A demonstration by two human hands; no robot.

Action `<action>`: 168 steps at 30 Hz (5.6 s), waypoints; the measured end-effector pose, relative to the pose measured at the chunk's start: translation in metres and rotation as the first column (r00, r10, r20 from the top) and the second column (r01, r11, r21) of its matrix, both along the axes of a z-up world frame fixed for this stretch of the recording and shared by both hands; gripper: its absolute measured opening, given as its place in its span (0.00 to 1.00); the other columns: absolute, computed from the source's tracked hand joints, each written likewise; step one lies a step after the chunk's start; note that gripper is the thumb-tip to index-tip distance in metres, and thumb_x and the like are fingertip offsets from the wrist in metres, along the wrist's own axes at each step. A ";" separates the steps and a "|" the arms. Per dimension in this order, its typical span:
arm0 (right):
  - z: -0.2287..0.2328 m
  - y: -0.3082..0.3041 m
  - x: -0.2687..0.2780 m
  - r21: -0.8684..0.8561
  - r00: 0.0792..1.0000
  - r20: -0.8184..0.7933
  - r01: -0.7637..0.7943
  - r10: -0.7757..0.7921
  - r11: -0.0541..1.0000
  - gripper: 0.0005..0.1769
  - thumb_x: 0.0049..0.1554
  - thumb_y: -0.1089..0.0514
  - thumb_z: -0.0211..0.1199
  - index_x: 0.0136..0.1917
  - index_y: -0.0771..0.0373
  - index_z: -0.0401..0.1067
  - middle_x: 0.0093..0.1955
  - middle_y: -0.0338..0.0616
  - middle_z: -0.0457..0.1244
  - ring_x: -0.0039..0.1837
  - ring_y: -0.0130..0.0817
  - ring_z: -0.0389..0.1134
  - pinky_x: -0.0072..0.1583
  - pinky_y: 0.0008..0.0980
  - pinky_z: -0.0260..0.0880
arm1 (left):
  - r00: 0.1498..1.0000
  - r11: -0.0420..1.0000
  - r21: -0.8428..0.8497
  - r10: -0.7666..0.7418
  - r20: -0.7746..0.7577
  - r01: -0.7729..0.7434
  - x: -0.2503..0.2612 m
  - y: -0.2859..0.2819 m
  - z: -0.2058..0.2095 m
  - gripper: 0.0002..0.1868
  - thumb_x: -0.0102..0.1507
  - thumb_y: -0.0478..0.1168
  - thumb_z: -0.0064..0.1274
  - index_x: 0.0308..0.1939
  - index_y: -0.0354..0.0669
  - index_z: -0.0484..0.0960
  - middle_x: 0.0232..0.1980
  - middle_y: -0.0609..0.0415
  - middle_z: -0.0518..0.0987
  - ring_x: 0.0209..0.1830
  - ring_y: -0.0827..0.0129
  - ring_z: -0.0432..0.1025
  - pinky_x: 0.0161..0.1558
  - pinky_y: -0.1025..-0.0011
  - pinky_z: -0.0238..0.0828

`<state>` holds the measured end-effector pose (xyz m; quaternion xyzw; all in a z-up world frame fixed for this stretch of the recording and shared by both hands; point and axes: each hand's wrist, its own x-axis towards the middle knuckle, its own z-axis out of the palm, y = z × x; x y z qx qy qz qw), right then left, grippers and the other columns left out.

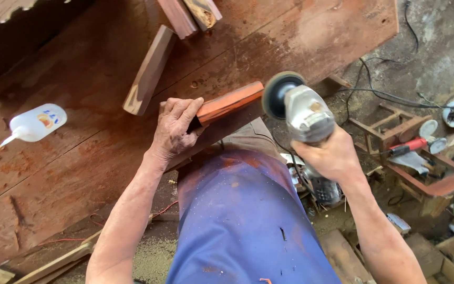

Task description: Sanding a small wooden block using a handheld angle grinder with a sanding disc in a workshop.

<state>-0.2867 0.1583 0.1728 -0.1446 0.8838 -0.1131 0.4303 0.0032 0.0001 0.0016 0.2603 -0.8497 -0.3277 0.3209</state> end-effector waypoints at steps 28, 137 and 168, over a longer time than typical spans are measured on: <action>0.014 -0.055 0.071 0.243 0.917 0.223 -0.382 0.332 0.892 0.38 0.36 0.40 0.77 0.55 0.58 0.70 0.51 0.57 0.71 0.61 0.58 0.71 0.61 0.52 0.72 | 0.997 1.000 -0.026 0.008 0.071 -0.007 0.005 -0.006 0.006 0.26 0.52 0.43 0.69 0.55 0.47 0.85 0.46 0.57 0.79 0.46 0.59 0.73 0.52 0.63 0.65; 0.011 0.001 0.046 -0.128 0.988 0.092 -0.114 0.126 0.985 0.32 0.35 0.55 0.83 0.51 0.67 0.75 0.44 0.60 0.71 0.53 0.50 0.72 0.54 0.51 0.71 | 0.980 0.987 -0.008 0.159 0.120 -0.159 -0.020 0.027 0.017 0.30 0.50 0.51 0.72 0.55 0.53 0.84 0.48 0.59 0.79 0.48 0.61 0.72 0.59 0.55 0.61; 0.018 -0.030 0.015 0.172 0.962 0.197 -0.225 0.190 0.959 0.37 0.39 0.47 0.77 0.57 0.68 0.71 0.50 0.67 0.70 0.59 0.63 0.72 0.59 0.55 0.73 | 0.978 0.987 -0.041 0.162 0.130 -0.158 -0.022 0.030 0.007 0.26 0.57 0.57 0.68 0.53 0.48 0.86 0.45 0.56 0.80 0.42 0.60 0.72 0.58 0.53 0.63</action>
